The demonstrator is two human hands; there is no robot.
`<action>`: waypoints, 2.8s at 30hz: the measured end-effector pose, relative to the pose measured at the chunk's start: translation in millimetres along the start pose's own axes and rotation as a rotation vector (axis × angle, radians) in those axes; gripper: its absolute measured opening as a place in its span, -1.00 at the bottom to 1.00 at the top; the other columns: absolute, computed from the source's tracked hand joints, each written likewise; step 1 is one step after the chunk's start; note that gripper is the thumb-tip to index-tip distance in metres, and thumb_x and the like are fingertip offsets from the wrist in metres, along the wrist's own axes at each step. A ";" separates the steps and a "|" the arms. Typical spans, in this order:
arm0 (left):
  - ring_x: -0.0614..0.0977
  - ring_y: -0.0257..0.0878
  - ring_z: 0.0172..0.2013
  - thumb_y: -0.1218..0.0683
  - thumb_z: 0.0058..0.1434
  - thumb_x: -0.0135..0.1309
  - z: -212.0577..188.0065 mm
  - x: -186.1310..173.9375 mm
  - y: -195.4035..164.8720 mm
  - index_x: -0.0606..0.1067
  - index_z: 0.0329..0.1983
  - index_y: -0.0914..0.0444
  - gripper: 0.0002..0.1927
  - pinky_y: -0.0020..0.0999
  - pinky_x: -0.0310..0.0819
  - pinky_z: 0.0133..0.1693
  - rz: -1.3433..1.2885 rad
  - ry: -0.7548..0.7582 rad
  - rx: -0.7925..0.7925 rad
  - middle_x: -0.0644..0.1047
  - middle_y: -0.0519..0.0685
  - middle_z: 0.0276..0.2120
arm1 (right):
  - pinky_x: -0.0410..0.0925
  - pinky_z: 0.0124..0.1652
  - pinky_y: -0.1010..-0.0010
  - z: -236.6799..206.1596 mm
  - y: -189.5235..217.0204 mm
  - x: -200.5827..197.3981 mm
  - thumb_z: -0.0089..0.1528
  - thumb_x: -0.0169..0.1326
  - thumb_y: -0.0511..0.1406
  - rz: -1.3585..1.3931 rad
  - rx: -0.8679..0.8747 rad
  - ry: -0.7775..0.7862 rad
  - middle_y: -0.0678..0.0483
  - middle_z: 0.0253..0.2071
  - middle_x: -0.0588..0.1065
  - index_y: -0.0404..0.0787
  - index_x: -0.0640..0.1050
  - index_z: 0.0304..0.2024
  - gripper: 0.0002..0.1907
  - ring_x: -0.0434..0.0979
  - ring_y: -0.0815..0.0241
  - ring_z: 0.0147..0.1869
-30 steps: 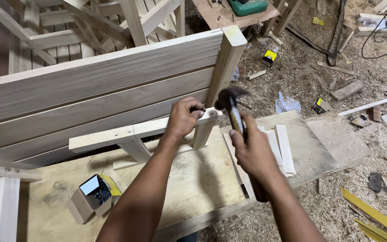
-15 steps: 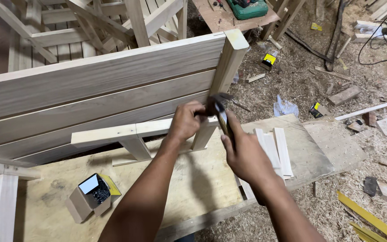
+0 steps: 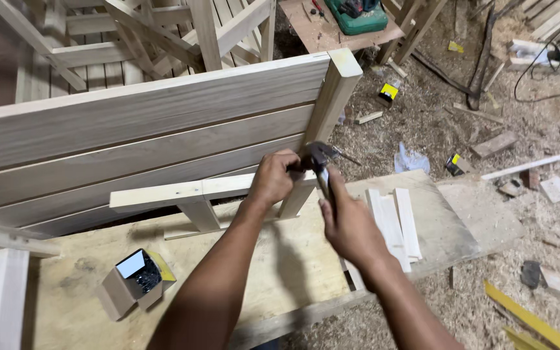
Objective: The person assembles a wooden chair frame by positioning slats and using a hammer to drive nails into the joints. They repeatedly pick up nails, align the wood pieces, and hammer them into place to secure the structure.
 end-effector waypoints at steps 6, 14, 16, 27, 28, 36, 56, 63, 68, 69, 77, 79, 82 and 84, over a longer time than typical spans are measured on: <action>0.69 -0.15 -0.28 0.39 0.00 0.11 -3.9 -0.4 7.4 0.58 -0.39 0.33 -0.84 -0.29 0.56 -0.22 -0.068 0.013 -0.054 0.63 0.01 -0.34 | 0.40 -0.09 -0.21 -54.6 44.6 -73.5 0.40 -0.08 -0.36 0.368 -0.675 -0.458 -0.42 0.00 0.51 -0.16 0.09 0.53 -0.35 0.59 -0.38 0.00; 0.67 0.01 -0.23 0.33 0.05 0.18 4.8 -1.1 5.8 0.59 -0.34 0.31 -0.88 -0.18 0.55 -0.15 0.025 -0.035 0.077 0.61 0.07 -0.30 | 0.39 -0.13 -0.18 -11.5 11.5 -14.6 0.37 -0.06 -0.16 0.115 -0.079 -0.146 -0.43 -0.30 0.56 -0.01 0.09 0.53 -0.31 0.57 -0.47 -0.16; 0.67 0.05 -0.18 0.32 0.05 0.17 9.0 -0.6 -1.0 0.61 -0.31 0.29 -0.85 -0.14 0.55 -0.11 0.030 -0.061 0.124 0.61 0.08 -0.26 | 0.40 -0.10 -0.14 -5.5 -1.2 -19.1 0.33 -0.04 -0.19 0.194 -0.240 -0.305 -0.42 -0.23 0.56 -0.10 0.14 0.47 -0.33 0.58 -0.45 -0.10; 0.62 0.03 0.01 -0.05 0.04 0.36 5.9 10.8 2.0 0.63 -0.09 0.10 -0.63 -0.01 0.50 0.04 0.588 0.596 -0.209 0.64 0.06 -0.10 | 0.38 0.08 0.02 -14.5 -29.3 -15.9 0.31 0.01 -0.18 0.330 -0.122 -0.287 -0.36 -0.05 0.58 -0.06 0.20 0.46 -0.33 0.60 -0.27 0.10; 0.63 0.03 0.00 -0.04 0.05 0.35 6.6 9.8 0.4 0.63 -0.09 0.11 -0.64 -0.01 0.50 0.04 0.571 0.583 -0.228 0.64 0.05 -0.10 | 0.40 0.07 0.03 -14.9 -28.9 -17.6 0.32 0.02 -0.18 0.338 -0.147 -0.304 -0.35 -0.04 0.58 -0.09 0.20 0.45 -0.34 0.62 -0.26 0.09; 0.65 0.02 -0.04 0.02 -0.05 0.35 1.3 2.7 -11.7 0.67 -0.16 0.04 -0.67 -0.02 0.52 0.01 0.465 0.561 -0.327 0.65 0.01 -0.14 | 0.45 -0.14 0.10 -36.4 8.2 -51.9 0.30 0.05 -0.22 0.369 -0.289 -0.372 -0.30 -0.16 0.62 -0.04 0.24 0.45 -0.34 0.67 -0.12 -0.11; 0.63 0.03 -0.04 0.00 -0.05 0.39 8.1 12.2 -5.3 0.66 -0.13 0.09 -0.63 0.00 0.52 -0.03 0.451 0.547 -0.308 0.63 0.03 -0.08 | 0.45 -0.38 0.05 -58.9 9.4 -72.7 0.32 -0.04 -0.26 0.361 -0.375 -0.455 -0.16 -0.42 0.57 -0.10 0.17 0.48 -0.34 0.61 -0.02 -0.46; 0.68 -0.03 -0.08 0.01 -0.04 0.37 4.6 26.9 23.3 0.67 -0.18 0.11 -0.68 -0.03 0.56 -0.05 0.403 0.536 -0.309 0.66 0.01 -0.18 | 0.41 -0.32 0.06 -10.6 -14.4 7.7 0.43 -0.08 -0.18 0.006 -0.008 -0.038 -0.23 -0.40 0.59 0.12 0.05 0.56 -0.33 0.59 -0.09 -0.37; 0.68 0.12 -0.13 0.03 -0.16 0.39 8.2 28.3 31.9 0.66 -0.17 0.13 -0.59 0.06 0.56 -0.08 0.108 0.441 -0.370 0.67 0.11 -0.23 | 0.47 -0.13 0.03 -57.0 25.9 -63.2 0.47 -0.04 -0.28 0.174 -0.768 -0.698 -0.36 -0.05 0.53 -0.16 0.15 0.48 -0.45 0.57 -0.25 0.02; 0.72 0.11 -0.19 0.04 -0.07 0.31 -1.7 31.4 42.1 0.65 -0.18 0.13 -0.66 0.01 0.64 -0.14 -0.131 0.432 -0.567 0.71 0.10 -0.30 | 0.49 -0.11 0.06 -77.9 21.1 -76.4 0.53 -0.07 -0.28 0.169 -0.823 -0.751 -0.35 -0.01 0.53 -0.14 0.14 0.46 -0.51 0.58 -0.22 0.06; 0.66 0.03 -0.12 0.00 -0.07 0.41 3.7 25.9 13.6 0.66 -0.16 0.12 -0.63 -0.05 0.55 -0.06 0.515 0.540 -0.153 0.65 0.07 -0.17 | 0.44 -0.18 -0.01 -22.1 -19.7 5.6 0.38 -0.07 -0.18 0.121 -0.085 -0.169 -0.31 -0.24 0.61 0.00 0.10 0.52 -0.34 0.63 -0.24 -0.19; 0.66 0.02 -0.09 -0.03 -0.08 0.45 18.9 20.2 1.5 0.65 -0.14 0.10 -0.59 -0.07 0.54 -0.02 0.564 0.492 -0.114 0.64 0.05 -0.13 | 0.42 -0.10 -0.09 -20.1 -17.3 -22.5 0.31 0.04 -0.22 0.202 -0.389 -0.478 -0.41 -0.09 0.56 -0.18 0.21 0.43 -0.35 0.57 -0.42 -0.02; 0.64 -0.01 -0.04 -0.07 -0.06 0.44 -4.0 23.9 -0.8 0.64 -0.11 0.07 -0.58 -0.07 0.53 0.01 0.522 0.597 -0.253 0.64 0.00 -0.08 | 0.39 -0.04 -0.11 -29.5 -43.0 -28.7 0.32 0.01 -0.20 0.221 -0.272 -0.480 -0.40 -0.05 0.56 -0.12 0.21 0.45 -0.35 0.55 -0.46 0.00; 0.62 -0.01 0.00 -0.06 -0.02 0.39 -6.5 19.3 -11.7 0.63 -0.09 0.00 -0.61 -0.01 0.51 0.00 0.527 0.592 -0.195 0.63 -0.04 -0.03 | 0.41 -0.05 -0.08 -43.8 -37.5 -39.3 0.32 0.02 -0.20 0.248 -0.291 -0.470 -0.42 -0.08 0.57 -0.10 0.21 0.45 -0.35 0.58 -0.42 0.01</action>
Point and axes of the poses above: each hand's wrist, its own z-axis towards the middle knuckle, its own x-axis out of the palm, y = z × x, the point moved 8 cm from there along z, towards the middle knuckle
